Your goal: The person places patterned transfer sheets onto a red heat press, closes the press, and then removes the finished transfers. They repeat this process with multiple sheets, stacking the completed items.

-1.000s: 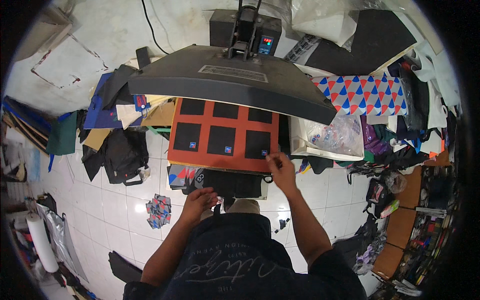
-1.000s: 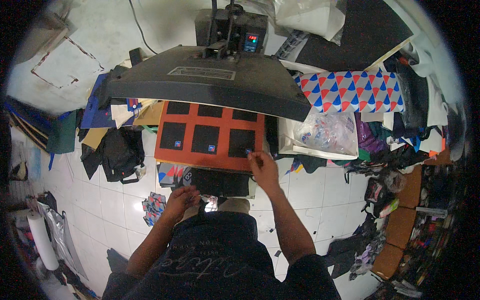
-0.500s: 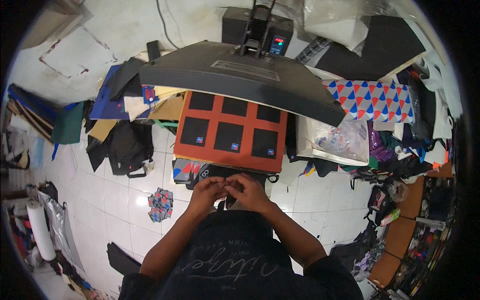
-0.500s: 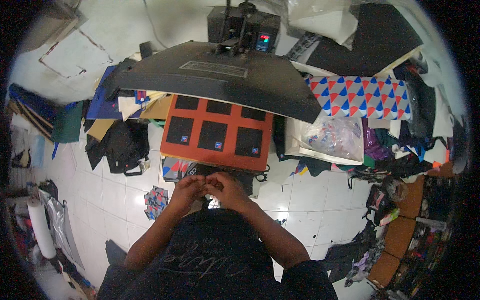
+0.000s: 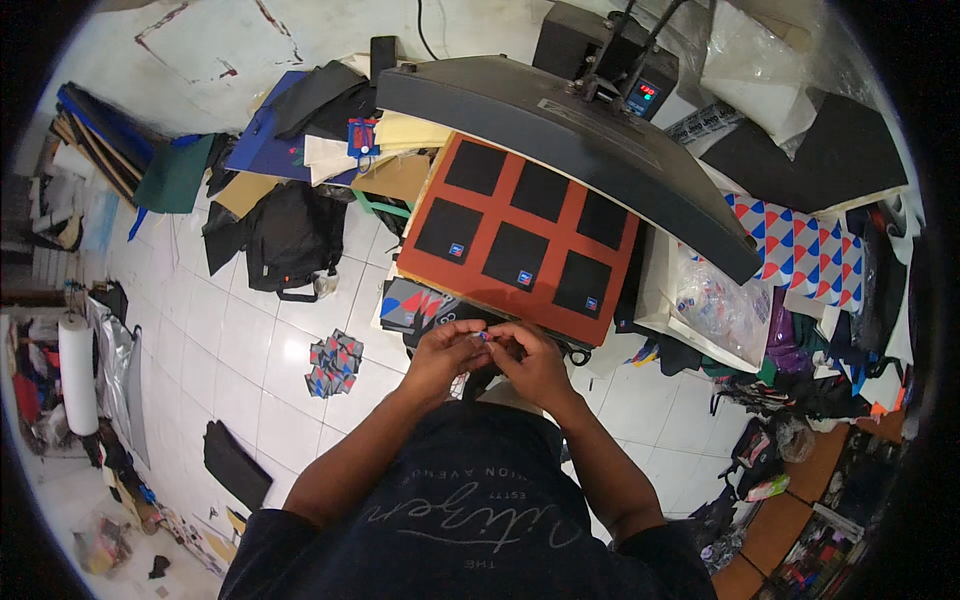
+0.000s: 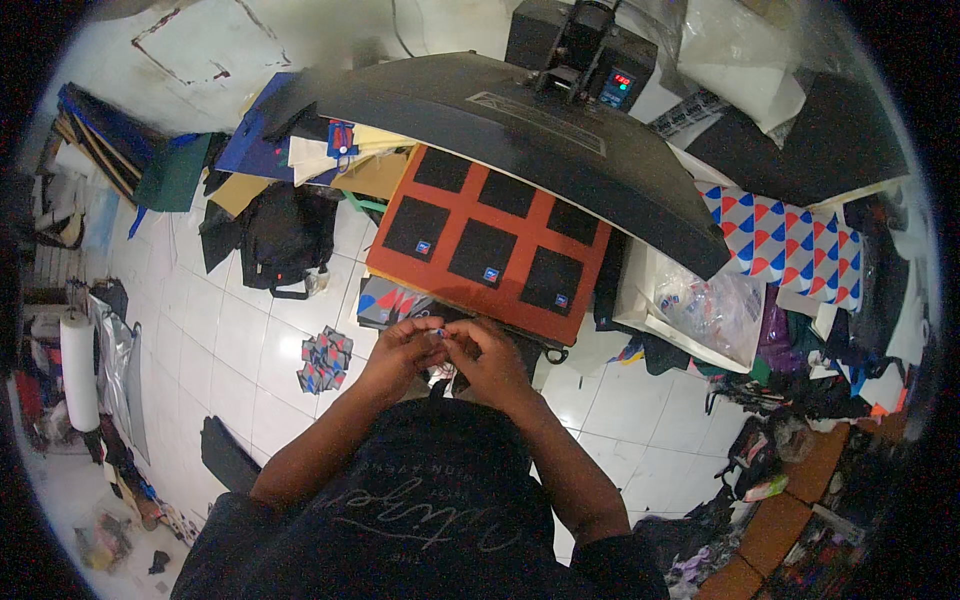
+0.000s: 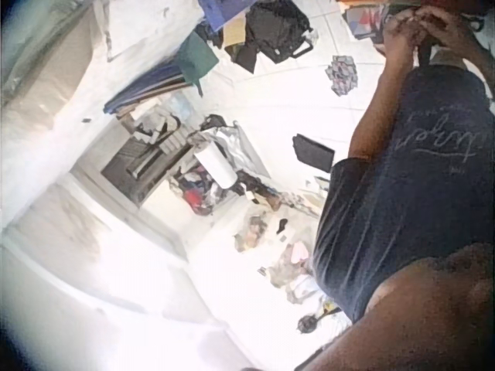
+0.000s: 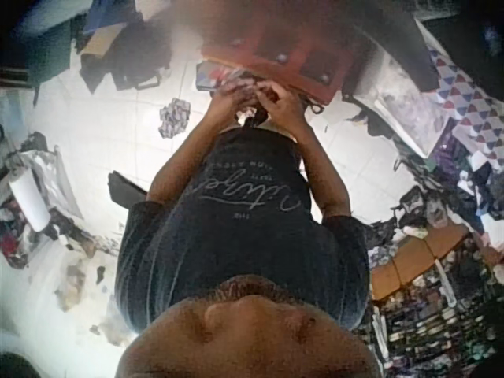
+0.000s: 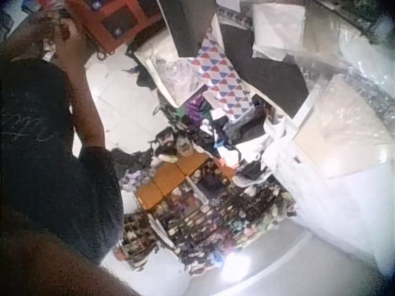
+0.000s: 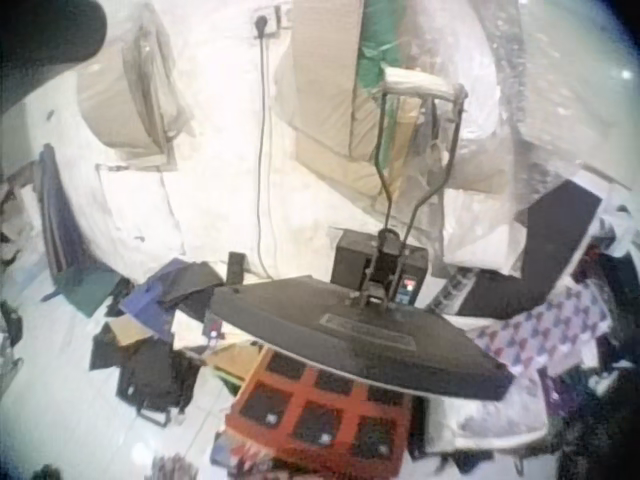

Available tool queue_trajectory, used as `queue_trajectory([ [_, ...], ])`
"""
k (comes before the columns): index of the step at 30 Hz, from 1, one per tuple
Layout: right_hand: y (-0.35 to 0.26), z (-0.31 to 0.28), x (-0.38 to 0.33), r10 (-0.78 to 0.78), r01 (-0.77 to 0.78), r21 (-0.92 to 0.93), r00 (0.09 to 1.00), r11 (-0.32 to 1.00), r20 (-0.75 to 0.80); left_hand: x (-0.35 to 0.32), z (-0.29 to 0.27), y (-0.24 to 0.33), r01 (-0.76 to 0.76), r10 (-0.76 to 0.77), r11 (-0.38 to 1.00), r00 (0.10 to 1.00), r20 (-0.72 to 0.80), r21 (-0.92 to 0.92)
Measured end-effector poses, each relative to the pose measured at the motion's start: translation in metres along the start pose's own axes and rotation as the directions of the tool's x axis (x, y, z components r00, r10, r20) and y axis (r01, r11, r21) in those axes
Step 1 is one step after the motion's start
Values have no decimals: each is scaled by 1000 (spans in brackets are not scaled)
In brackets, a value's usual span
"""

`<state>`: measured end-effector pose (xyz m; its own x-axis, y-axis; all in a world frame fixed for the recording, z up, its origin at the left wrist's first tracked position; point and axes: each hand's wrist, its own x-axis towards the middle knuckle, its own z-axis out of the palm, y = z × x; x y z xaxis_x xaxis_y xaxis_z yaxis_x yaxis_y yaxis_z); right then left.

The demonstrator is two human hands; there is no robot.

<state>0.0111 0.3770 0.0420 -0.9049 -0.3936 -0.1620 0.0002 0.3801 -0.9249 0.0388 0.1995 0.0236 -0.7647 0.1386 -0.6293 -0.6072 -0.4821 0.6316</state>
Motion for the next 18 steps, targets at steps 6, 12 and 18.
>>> queue_trajectory([
  [6,15,7,7,-15,14,-19,1000,1000,-5,0,-8,-3,-13,13,1000,1000,-6,-28],
  [12,16,19,17,137,-138,125,990,982,22,-6,-5,2,-36,33,996,998,-50,-76],
  [18,-1,39,22,287,-278,516,956,810,66,-1,-15,1,-115,108,985,992,-62,-127],
])
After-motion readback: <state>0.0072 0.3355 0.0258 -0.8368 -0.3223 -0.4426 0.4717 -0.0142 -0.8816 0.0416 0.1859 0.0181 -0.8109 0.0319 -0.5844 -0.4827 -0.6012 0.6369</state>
